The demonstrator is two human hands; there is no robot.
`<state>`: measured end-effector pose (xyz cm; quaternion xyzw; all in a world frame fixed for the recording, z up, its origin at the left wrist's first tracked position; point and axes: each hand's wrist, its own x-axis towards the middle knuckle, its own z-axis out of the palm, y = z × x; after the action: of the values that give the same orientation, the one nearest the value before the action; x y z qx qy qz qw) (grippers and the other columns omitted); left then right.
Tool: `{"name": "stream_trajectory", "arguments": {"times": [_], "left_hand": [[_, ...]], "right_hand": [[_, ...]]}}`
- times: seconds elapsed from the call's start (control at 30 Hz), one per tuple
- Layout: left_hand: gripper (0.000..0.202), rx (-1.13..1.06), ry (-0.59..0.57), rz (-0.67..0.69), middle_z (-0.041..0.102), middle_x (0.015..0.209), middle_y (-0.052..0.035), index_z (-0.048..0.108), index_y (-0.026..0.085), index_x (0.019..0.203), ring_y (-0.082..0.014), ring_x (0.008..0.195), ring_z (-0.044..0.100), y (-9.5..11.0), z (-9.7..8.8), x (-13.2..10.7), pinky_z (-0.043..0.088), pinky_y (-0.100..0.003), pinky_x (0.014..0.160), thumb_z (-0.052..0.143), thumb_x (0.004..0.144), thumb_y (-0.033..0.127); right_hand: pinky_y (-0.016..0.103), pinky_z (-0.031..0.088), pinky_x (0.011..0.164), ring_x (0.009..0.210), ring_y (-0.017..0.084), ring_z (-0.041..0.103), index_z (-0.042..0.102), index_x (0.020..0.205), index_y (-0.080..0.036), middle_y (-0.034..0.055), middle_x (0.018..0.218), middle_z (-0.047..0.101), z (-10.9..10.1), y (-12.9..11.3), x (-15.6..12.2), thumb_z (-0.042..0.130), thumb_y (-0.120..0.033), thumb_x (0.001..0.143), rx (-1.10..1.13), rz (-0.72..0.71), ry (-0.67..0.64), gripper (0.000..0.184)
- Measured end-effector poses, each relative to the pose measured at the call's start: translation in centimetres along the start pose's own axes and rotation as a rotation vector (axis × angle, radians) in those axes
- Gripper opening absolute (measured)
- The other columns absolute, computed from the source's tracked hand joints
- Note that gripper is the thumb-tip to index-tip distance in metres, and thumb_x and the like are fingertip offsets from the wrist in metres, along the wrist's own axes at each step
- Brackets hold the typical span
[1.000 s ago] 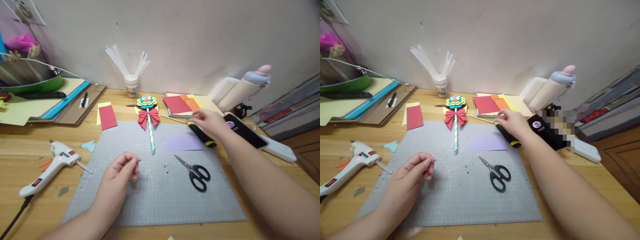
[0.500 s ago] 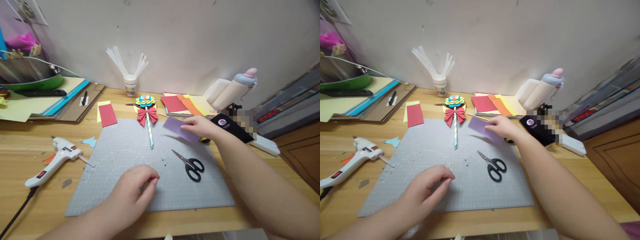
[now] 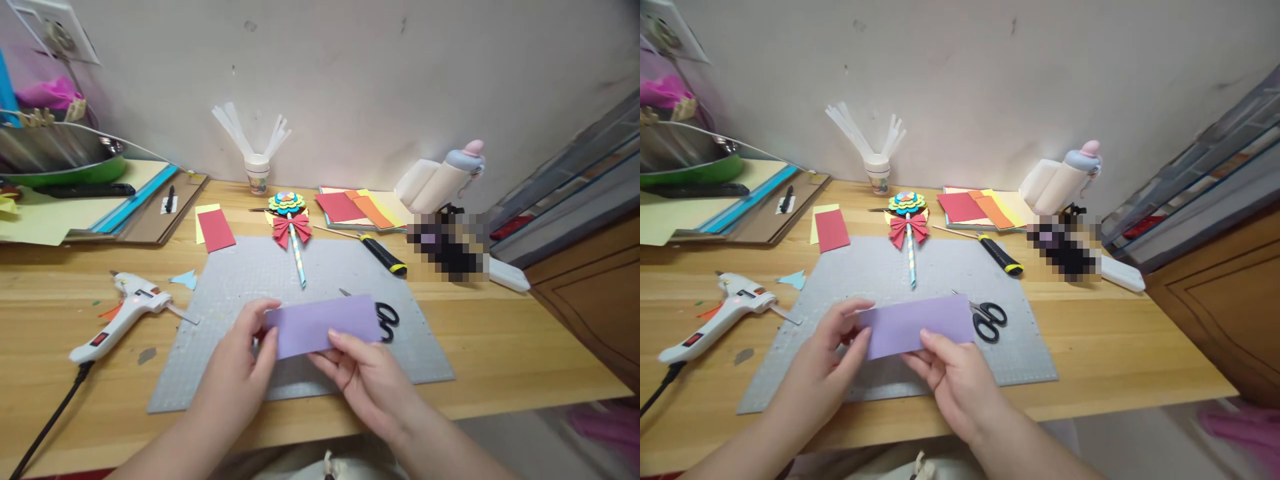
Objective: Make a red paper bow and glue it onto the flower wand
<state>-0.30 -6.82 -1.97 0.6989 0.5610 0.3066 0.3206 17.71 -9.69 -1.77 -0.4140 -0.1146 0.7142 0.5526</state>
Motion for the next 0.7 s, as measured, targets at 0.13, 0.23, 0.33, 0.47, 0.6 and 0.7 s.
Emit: {"name": "stream_trajectory", "arguments": {"times": [0.13,0.23,0.33,0.47,0.6,0.7], "left_hand": [[0.025,0.2,0.002,0.029,0.066,0.098,-0.002,0.049,0.027,0.115,-0.0199,0.087,0.063,-2.7,-2.1,-1.4,0.05,-0.033,0.073,0.039,0.092,0.031],[0.03,0.382,0.097,0.117,0.065,0.099,-0.0072,0.051,0.023,0.117,-0.0245,0.089,0.063,-3.9,-2.7,-2.8,0.049,-0.037,0.075,0.042,0.091,0.034],[0.038,0.601,0.281,0.344,0.062,0.109,-0.0135,0.056,0.019,0.119,-0.0309,0.098,0.058,-4.2,-2.6,-4.3,0.041,-0.045,0.085,0.055,0.086,0.037],[0.023,0.621,0.239,0.605,0.072,0.102,-0.0031,0.066,0.026,0.107,-0.0241,0.094,0.059,-4.7,-2.3,-5.6,0.036,-0.037,0.083,0.061,0.085,0.024],[0.022,0.571,0.259,0.548,0.075,0.094,0.0011,0.069,0.027,0.103,-0.0223,0.092,0.06,-5.8,-2.4,-6.1,0.034,-0.035,0.08,0.055,0.088,0.018],[0.027,0.654,0.221,0.583,0.075,0.098,0.0022,0.068,0.028,0.108,-0.0221,0.093,0.06,-6.6,-2.9,-6.2,0.034,-0.035,0.08,0.055,0.087,0.019]], "right_hand": [[0.02,0.052,0.047,0.056,0.011,0.065,0.042,0.105,-0.024,-0.0052,0.074,0.064,-1.9,0.6,-0.3,0.071,-0.026,0.077,-0.334,-0.113,-0.046,0.04],[0.013,0.036,0.03,0.035,0.005,0.052,0.041,0.106,-0.025,-0.0104,0.066,0.054,-2.3,0.9,0.1,0.07,-0.032,0.075,-0.589,-0.091,-0.051,0.043],[0.012,0.034,0.029,0.032,0.004,0.05,0.045,0.097,-0.021,-0.0104,0.063,0.051,-1.7,1.4,0.3,0.067,-0.038,0.075,-0.648,-0.035,-0.064,0.036],[0.012,0.033,0.03,0.031,0.004,0.049,0.043,0.094,-0.02,-0.0101,0.059,0.053,-0.8,1.6,0.5,0.067,-0.04,0.075,-0.582,0.038,-0.133,0.036],[0.013,0.034,0.032,0.032,0.005,0.05,0.043,0.095,-0.02,-0.0091,0.062,0.055,-0.8,2.0,0.8,0.066,-0.04,0.076,-0.592,0.062,-0.151,0.036],[0.016,0.032,0.03,0.032,0.006,0.049,0.045,0.097,-0.021,-0.0096,0.064,0.051,-1.0,2.0,1.0,0.062,-0.041,0.079,-0.71,0.088,-0.153,0.032]]}}
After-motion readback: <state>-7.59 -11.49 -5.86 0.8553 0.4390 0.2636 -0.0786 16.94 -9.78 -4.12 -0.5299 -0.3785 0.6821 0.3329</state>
